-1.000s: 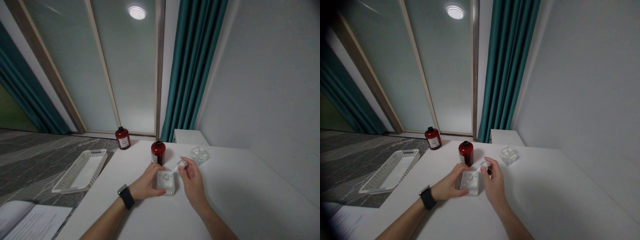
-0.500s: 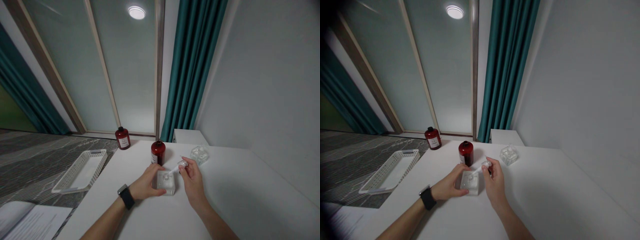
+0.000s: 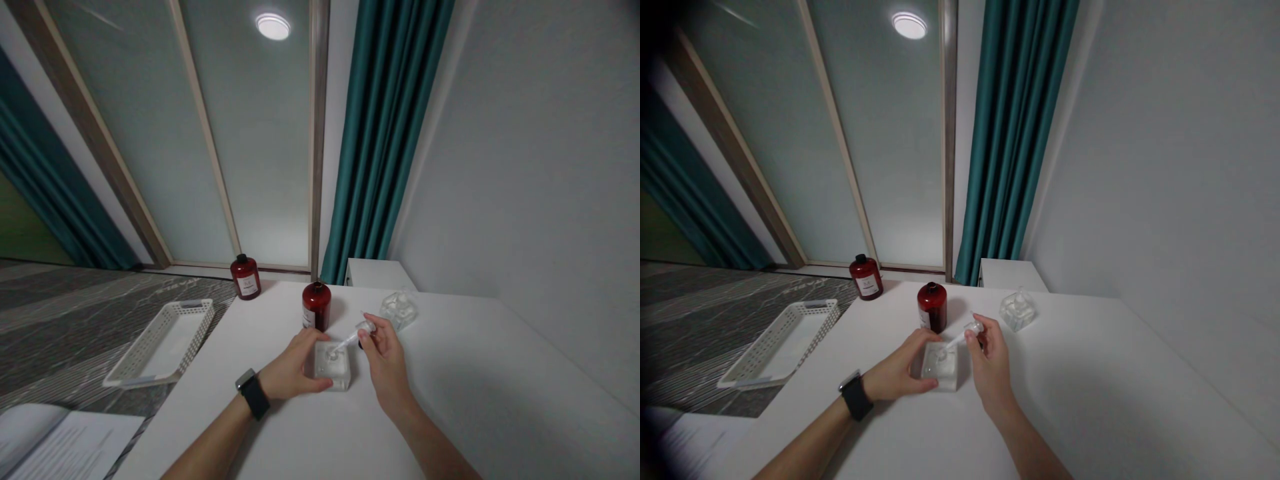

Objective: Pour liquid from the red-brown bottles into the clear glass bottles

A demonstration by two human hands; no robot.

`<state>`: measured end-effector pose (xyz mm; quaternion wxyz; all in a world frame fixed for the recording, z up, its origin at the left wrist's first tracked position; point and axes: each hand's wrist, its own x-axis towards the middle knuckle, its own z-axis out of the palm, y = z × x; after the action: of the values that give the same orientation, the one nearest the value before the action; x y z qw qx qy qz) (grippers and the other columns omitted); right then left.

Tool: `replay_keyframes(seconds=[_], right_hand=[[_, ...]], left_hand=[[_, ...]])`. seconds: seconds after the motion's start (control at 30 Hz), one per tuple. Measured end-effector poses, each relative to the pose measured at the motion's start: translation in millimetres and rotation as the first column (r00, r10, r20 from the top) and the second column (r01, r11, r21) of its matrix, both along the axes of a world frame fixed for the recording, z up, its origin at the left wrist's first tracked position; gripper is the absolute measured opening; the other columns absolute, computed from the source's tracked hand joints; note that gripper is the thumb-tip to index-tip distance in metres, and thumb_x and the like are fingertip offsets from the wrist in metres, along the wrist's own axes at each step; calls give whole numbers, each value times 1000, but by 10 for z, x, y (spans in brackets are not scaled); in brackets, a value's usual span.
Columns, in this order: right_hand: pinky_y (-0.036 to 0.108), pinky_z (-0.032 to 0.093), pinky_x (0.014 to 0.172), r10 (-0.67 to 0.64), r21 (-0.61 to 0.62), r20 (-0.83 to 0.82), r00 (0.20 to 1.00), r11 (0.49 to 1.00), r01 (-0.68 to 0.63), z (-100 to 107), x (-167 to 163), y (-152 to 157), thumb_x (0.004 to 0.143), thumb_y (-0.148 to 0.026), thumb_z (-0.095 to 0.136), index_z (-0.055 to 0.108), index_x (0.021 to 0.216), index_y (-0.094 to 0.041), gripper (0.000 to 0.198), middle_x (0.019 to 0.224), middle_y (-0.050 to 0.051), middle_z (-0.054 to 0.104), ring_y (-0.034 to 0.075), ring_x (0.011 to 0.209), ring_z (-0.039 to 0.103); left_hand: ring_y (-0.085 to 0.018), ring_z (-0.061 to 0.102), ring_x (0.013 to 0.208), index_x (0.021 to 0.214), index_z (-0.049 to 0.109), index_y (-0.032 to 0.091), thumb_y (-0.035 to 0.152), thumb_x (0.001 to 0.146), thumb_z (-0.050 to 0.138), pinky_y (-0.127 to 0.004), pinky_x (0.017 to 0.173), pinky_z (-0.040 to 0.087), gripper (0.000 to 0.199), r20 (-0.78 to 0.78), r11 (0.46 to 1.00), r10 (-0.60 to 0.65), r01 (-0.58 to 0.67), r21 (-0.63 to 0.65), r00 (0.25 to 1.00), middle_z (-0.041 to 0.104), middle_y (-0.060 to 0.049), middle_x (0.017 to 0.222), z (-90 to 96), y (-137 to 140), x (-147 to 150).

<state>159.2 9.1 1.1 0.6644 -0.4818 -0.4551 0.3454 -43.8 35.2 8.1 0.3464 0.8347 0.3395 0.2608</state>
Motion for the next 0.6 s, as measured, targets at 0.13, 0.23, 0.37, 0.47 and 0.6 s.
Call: replay_keyframes(seconds=[0.13,0.23,0.37,0.47,0.6], right_hand=[[30,50,67,2,-10,-1,1000,1000,-2,-4,16,6,81,-42,68,61,111,-20,38,81,1,64,18,73,60],[30,50,66,12,-4,0,1000,1000,-12,-11,27,14,81,-42,68,61,109,-20,37,80,1,63,18,73,60],[31,50,67,8,-5,8,1000,1000,-7,-12,36,19,81,-42,69,62,109,-20,36,82,2,64,18,73,60],[31,50,68,8,-7,22,1000,1000,-8,-12,38,18,81,-42,68,62,109,-20,37,84,2,63,18,74,60],[31,50,69,18,-12,27,999,1000,-17,-15,33,15,81,-41,68,62,110,-20,37,83,2,63,18,75,60]], left_hand=[[-30,53,112,121,53,18,25,70,78,-45,102,42,58,0,1000,-3,3,-5,1000,55,-9,119,11,-4,1],[-29,53,111,121,52,19,24,69,78,-46,102,42,58,-5,1000,-1,1,-8,1000,56,-9,119,13,-5,3],[-30,53,113,122,52,19,23,69,78,-46,102,42,59,-4,1000,-2,2,-15,1000,55,-9,120,1,-4,2],[-30,53,114,123,51,19,23,69,78,-46,103,42,60,-8,1000,-2,2,-25,1000,55,-9,121,-8,-3,0],[-30,54,113,123,51,19,22,69,78,-46,102,42,60,-8,1000,-4,4,-27,1000,56,-9,120,-8,-2,-1]])
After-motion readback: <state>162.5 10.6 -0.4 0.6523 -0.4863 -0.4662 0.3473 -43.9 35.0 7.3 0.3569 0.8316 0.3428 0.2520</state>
